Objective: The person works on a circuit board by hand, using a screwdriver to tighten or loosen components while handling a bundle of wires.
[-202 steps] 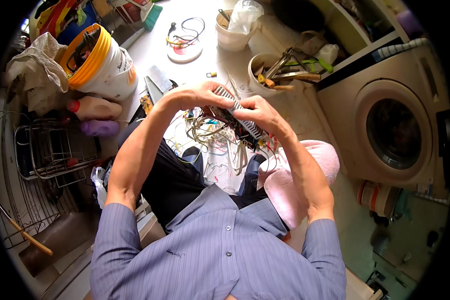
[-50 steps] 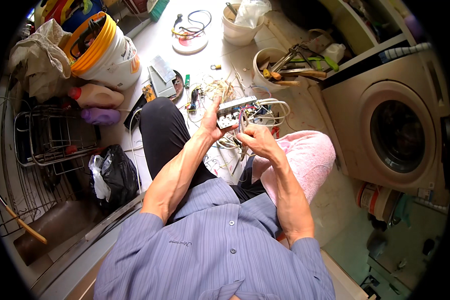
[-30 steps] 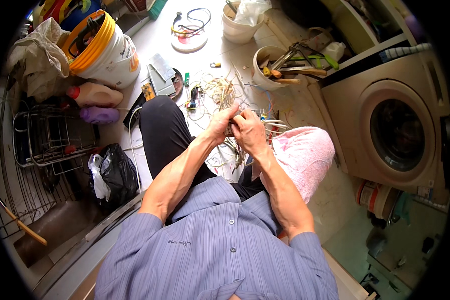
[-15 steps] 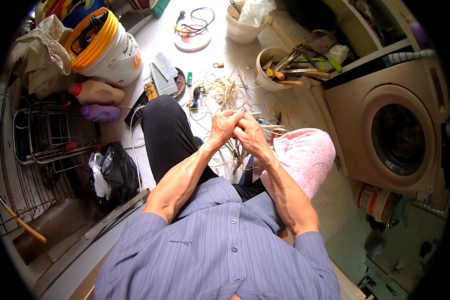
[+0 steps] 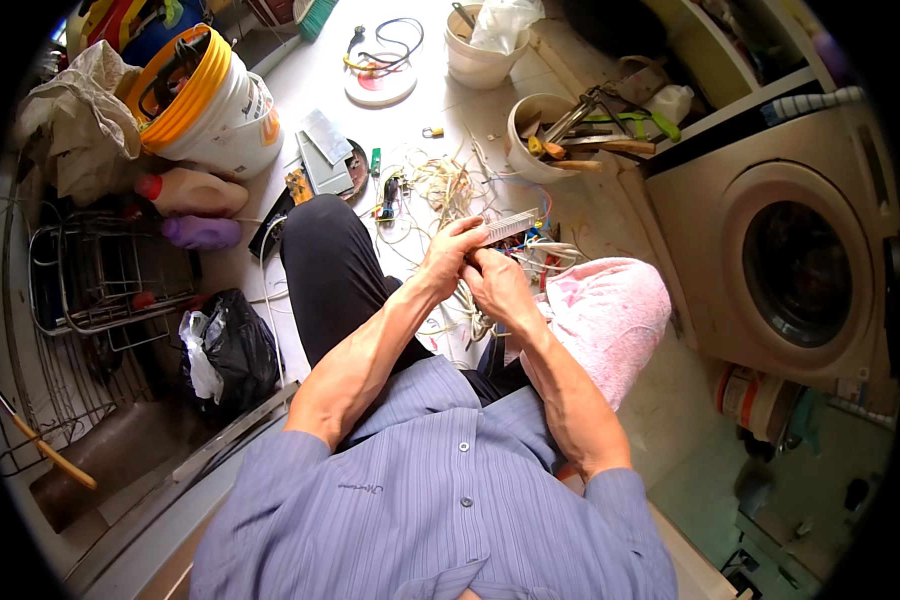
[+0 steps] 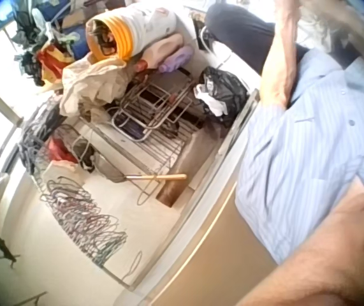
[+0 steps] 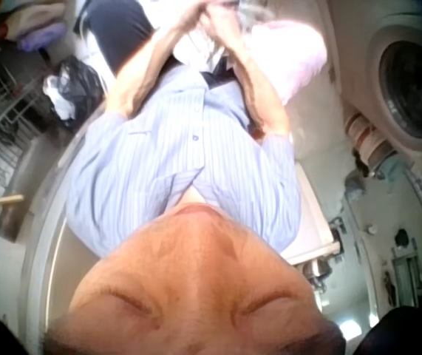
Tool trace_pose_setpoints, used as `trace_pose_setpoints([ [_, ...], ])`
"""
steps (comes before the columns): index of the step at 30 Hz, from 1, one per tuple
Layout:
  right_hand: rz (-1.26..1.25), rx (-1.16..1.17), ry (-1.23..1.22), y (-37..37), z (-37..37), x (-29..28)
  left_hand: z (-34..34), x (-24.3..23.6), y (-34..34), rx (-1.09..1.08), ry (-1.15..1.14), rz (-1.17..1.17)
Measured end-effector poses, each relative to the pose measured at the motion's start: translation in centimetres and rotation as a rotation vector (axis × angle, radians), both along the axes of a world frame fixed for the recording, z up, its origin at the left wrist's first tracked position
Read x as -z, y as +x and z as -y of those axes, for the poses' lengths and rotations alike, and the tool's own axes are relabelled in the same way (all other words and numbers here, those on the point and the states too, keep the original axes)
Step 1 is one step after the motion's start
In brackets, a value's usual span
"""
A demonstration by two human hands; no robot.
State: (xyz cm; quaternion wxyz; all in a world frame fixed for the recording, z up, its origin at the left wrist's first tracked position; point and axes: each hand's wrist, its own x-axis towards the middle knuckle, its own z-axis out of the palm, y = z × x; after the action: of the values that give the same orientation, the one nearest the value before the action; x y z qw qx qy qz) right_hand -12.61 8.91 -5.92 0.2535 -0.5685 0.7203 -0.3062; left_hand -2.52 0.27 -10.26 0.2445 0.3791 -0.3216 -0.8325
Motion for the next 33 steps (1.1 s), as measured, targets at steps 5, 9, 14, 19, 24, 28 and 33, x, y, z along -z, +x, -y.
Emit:
trace_pose_setpoints([
  [5, 0.139, 0.099, 0.063, 0.2, 0.1, 0.9, -0.7, 0.1, -0.3, -0.001, -0.133, 0.075],
  [9, 0.251, 0.099, -0.021, 0.4, 0.3, 1.5, -0.4, 0.2, 0.2, -0.034, -0.247, 0.131],
  [14, 0.399, 0.053, 0.013, -0.4, 0.5, 1.9, -0.1, -0.2, 0.3, -0.041, -0.336, 0.168],
  [19, 0.515, 0.006, 0.037, -0.8, 0.4, 1.1, -0.2, -0.4, 0.6, -0.06, -0.359, 0.123],
  [24, 0.604, -0.015, 0.116, -1.3, 0.4, 0.6, -0.3, -0.2, 0.6, -0.052, -0.294, 0.083],
  [28, 0.678, 0.0, 0.153, -1.1, 0.0, -0.3, -0.4, 0.2, 0.7, -0.005, -0.277, 0.072],
  [33, 0.798, 0.136, 0.168, -0.7, -0.4, -2.7, -0.8, 1.6, 0.8, -0.017, -0.306, 0.066],
])
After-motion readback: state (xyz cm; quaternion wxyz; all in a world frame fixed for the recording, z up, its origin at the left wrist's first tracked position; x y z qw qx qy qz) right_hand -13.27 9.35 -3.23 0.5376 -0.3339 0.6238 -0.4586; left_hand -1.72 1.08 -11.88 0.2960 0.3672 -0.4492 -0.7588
